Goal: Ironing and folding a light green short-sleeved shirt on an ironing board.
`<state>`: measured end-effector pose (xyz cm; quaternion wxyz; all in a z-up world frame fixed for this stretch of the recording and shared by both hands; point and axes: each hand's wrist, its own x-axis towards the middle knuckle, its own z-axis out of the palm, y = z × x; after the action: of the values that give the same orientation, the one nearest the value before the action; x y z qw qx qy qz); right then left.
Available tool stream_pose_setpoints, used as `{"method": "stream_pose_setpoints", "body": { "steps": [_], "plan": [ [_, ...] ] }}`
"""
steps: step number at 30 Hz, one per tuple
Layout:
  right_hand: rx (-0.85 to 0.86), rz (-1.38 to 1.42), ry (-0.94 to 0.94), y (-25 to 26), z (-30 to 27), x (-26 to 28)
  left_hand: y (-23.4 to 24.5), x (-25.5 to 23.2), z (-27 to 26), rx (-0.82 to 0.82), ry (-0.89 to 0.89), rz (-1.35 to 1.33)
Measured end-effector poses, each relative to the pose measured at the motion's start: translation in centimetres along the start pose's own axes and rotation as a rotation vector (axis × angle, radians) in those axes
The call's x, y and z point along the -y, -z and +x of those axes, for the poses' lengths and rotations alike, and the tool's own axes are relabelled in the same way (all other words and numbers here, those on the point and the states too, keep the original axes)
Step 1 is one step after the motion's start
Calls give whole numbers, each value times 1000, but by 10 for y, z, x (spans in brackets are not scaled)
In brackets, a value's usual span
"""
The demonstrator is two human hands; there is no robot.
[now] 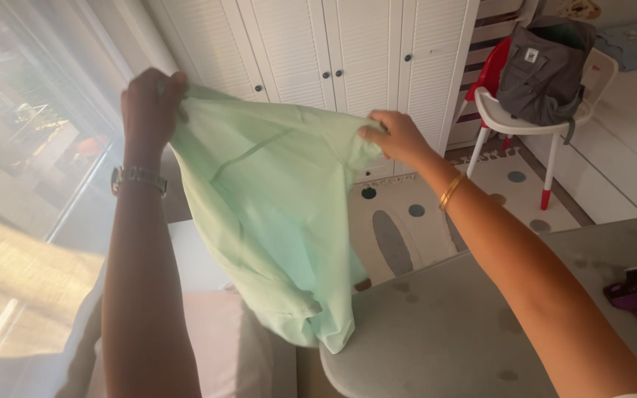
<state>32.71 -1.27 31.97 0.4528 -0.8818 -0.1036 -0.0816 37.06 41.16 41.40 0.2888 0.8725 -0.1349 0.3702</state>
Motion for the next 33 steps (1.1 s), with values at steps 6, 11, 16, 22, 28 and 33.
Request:
{"method": "stream_pose_setpoints", "body": {
  "steps": [6, 11, 16, 22, 28, 33],
  "plan": [
    [-128, 157, 145, 29, 83, -60, -49, -21, 19, -69, 191, -21],
    [-321, 397, -83, 69, 115, -68, -81, -42, 46, -104, -44, -114],
    [-332, 341, -62, 90, 49, -98, -73, -116, -54, -139, 42, -4],
    [-167, 284, -57, 64, -127, -191, -113, -173, -306, 83, 254, 142],
    [-81, 292, -573, 12, -280, -318, -161, -191, -502, 219, 469, -51],
    [85, 318, -755, -15, -350, -373, -170, -200, -563, 705, 610, 204]
  ]
}}
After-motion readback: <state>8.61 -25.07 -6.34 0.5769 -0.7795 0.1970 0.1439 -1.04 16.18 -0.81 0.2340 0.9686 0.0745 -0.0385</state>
